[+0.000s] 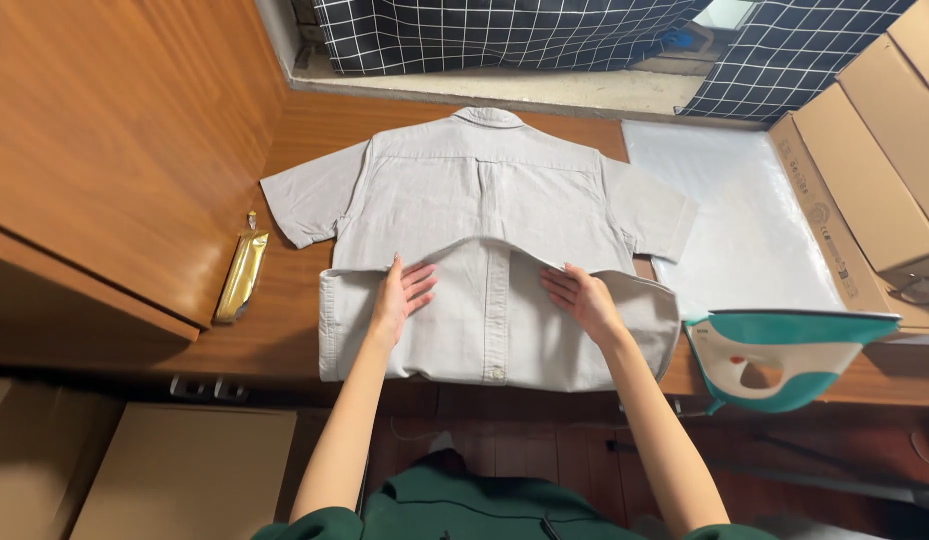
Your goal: Ironing a grey short-sleeved shirt on a wooden table and then folding it neatly.
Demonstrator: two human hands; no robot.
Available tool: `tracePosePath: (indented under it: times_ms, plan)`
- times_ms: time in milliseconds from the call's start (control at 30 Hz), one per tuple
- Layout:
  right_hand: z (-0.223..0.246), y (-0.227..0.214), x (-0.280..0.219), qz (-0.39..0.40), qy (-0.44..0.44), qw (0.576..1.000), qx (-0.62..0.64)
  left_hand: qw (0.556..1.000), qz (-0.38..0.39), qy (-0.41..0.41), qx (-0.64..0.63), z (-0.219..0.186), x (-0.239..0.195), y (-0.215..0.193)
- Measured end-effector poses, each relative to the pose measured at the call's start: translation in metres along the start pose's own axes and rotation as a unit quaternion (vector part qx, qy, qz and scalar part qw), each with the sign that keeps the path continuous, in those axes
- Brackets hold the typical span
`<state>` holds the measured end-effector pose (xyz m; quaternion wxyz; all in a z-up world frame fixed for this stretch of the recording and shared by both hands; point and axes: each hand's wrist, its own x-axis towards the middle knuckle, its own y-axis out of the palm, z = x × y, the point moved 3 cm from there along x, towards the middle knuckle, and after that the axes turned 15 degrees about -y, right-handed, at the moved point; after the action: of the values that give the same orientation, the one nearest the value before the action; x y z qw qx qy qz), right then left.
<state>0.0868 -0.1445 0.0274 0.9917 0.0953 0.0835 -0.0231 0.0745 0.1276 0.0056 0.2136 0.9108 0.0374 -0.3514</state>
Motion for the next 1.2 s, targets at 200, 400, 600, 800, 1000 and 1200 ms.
tracePosePath:
  times_ms: [200,400,600,800,1000,1200]
  plan:
    - [-0.002,-0.009,-0.017,-0.025,0.001,0.999,-0.038,0.995,-0.05,0.02,0.083,0.007,0.01,-0.018]
    - [-0.037,-0.094,-0.053,-0.168,-0.172,0.943,-0.229,0.927,-0.159,0.237,0.242,0.027,-0.008,-0.064]
    - [-0.027,-0.139,-0.097,-0.215,-0.281,0.831,-0.43,0.873,-0.251,0.288,0.304,0.04,-0.04,-0.125]
    - [-0.039,-0.131,-0.096,-0.195,-0.178,0.868,-0.421,0.913,-0.321,0.112,0.227,0.051,-0.04,-0.146]
    - [-0.062,-0.158,-0.046,-0.172,-0.157,0.863,-0.449,0.957,-0.205,0.098,0.182,0.024,-0.033,-0.126]
    - [-0.052,-0.18,-0.021,-0.192,-0.265,0.851,-0.411,0.896,-0.254,0.279,0.235,-0.003,-0.011,-0.129]
